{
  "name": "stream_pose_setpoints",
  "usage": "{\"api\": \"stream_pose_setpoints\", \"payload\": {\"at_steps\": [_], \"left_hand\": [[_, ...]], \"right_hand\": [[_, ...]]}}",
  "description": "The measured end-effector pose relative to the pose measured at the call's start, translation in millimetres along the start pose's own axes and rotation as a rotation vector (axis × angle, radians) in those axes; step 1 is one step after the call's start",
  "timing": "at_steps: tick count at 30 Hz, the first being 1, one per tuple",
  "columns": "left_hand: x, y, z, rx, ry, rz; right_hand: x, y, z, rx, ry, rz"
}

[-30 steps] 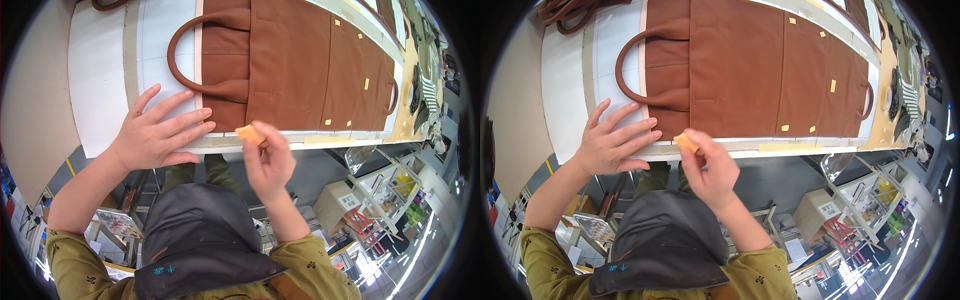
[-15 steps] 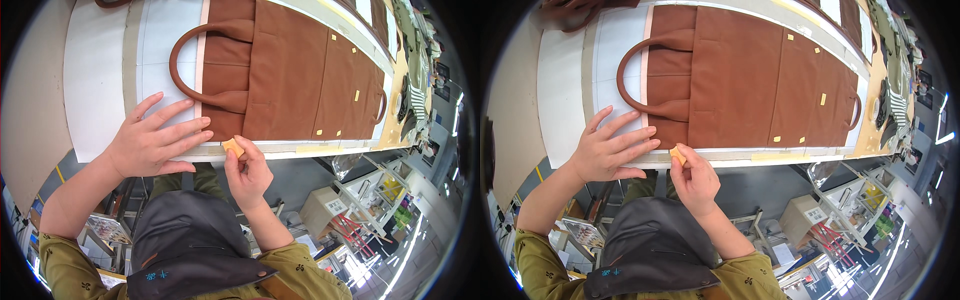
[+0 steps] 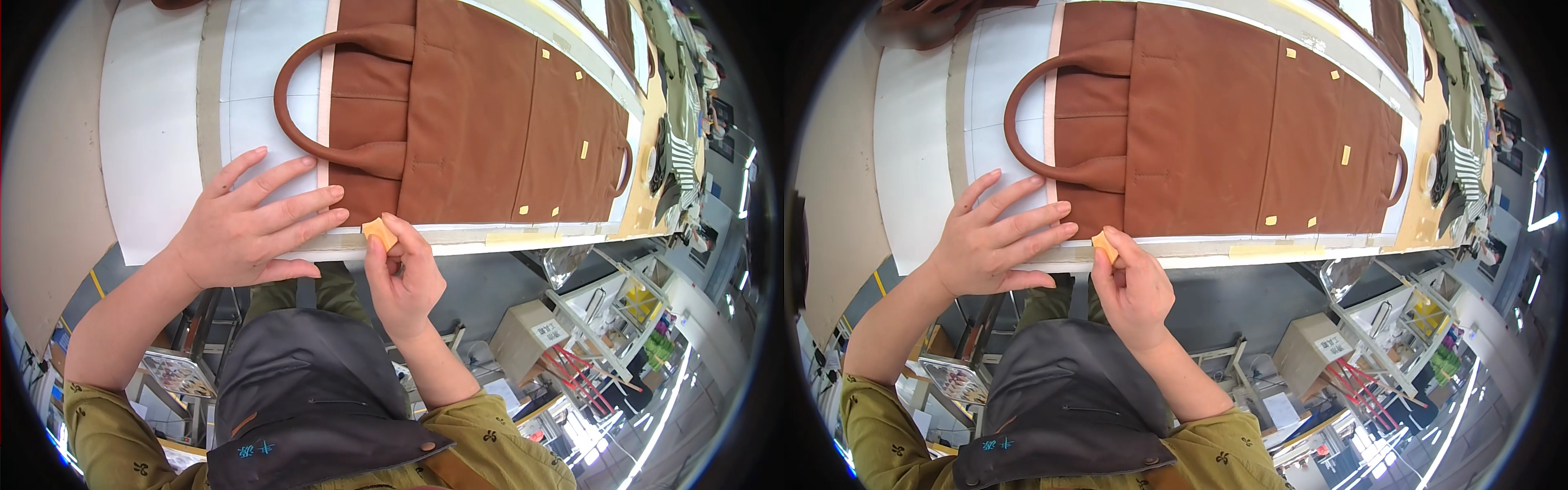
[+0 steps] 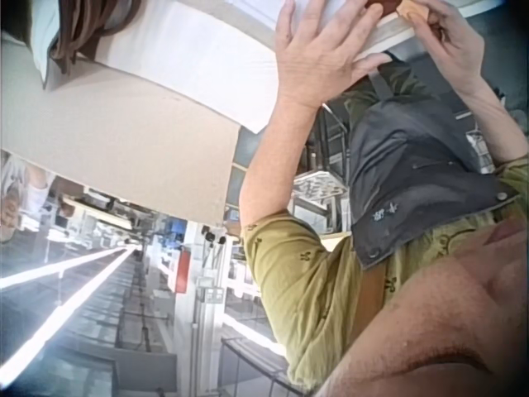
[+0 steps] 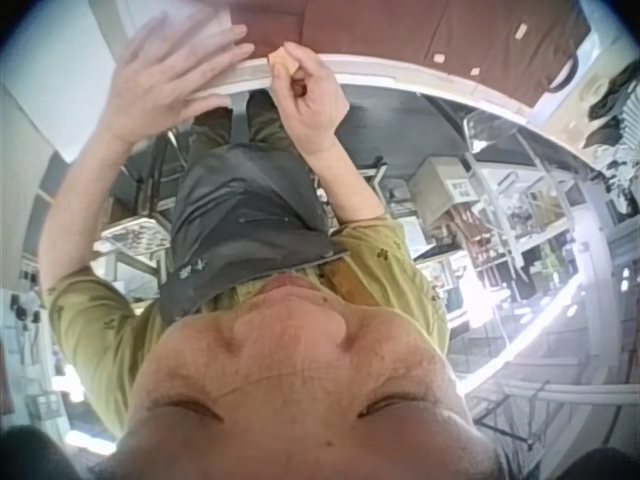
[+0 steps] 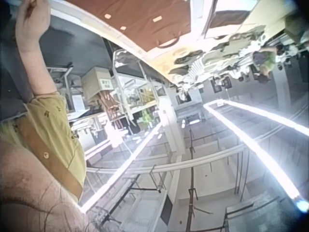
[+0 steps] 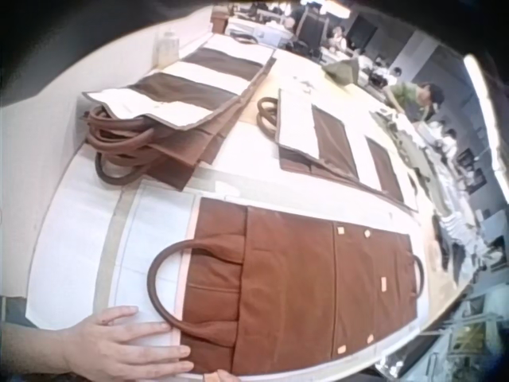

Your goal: The person aligns a brown fabric tote bag on a white template and secures it using small pieces of yellow tape. They repeatedly smooth the fabric and apply tape to the edges and handles to hold the bag in place for further processing.

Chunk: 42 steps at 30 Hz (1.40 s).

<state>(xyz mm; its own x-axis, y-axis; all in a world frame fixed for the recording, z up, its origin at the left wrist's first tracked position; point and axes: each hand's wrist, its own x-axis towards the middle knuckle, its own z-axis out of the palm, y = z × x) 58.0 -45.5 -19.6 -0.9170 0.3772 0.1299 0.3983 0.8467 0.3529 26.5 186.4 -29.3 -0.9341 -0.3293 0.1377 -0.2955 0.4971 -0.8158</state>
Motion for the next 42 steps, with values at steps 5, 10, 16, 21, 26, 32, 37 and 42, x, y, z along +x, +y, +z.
{"api": "stream_pose_setpoints", "payload": {"at_steps": [5,10,16,21,26,32,37,42], "left_hand": [[-1,0,1,0.006,-0.004,-0.002],[0,0,1,-0.002,-0.006,-0.002],[-1,0,0,-0.009,-0.008,-0.003],[0,-1,-2,-0.009,-0.019,0.007],[5,2,-5,0.018,-0.053,0.005],[9,4,-7,0.062,-0.066,0.029],[12,6,-11,0.075,-0.093,0.038],[10,5,-12,0.087,-0.106,0.061]], "right_hand": [[0,-1,1,-0.017,0.000,0.002],[0,1,1,0.001,0.003,0.020],[-4,1,-1,0.050,0.007,0.056],[-10,10,-2,0.322,0.045,0.163],[-3,8,-5,0.372,0.034,0.200],[3,8,-13,0.417,-0.052,0.148],[8,7,-25,0.581,-0.153,0.258],[19,10,-55,0.540,-0.203,0.240]]}}
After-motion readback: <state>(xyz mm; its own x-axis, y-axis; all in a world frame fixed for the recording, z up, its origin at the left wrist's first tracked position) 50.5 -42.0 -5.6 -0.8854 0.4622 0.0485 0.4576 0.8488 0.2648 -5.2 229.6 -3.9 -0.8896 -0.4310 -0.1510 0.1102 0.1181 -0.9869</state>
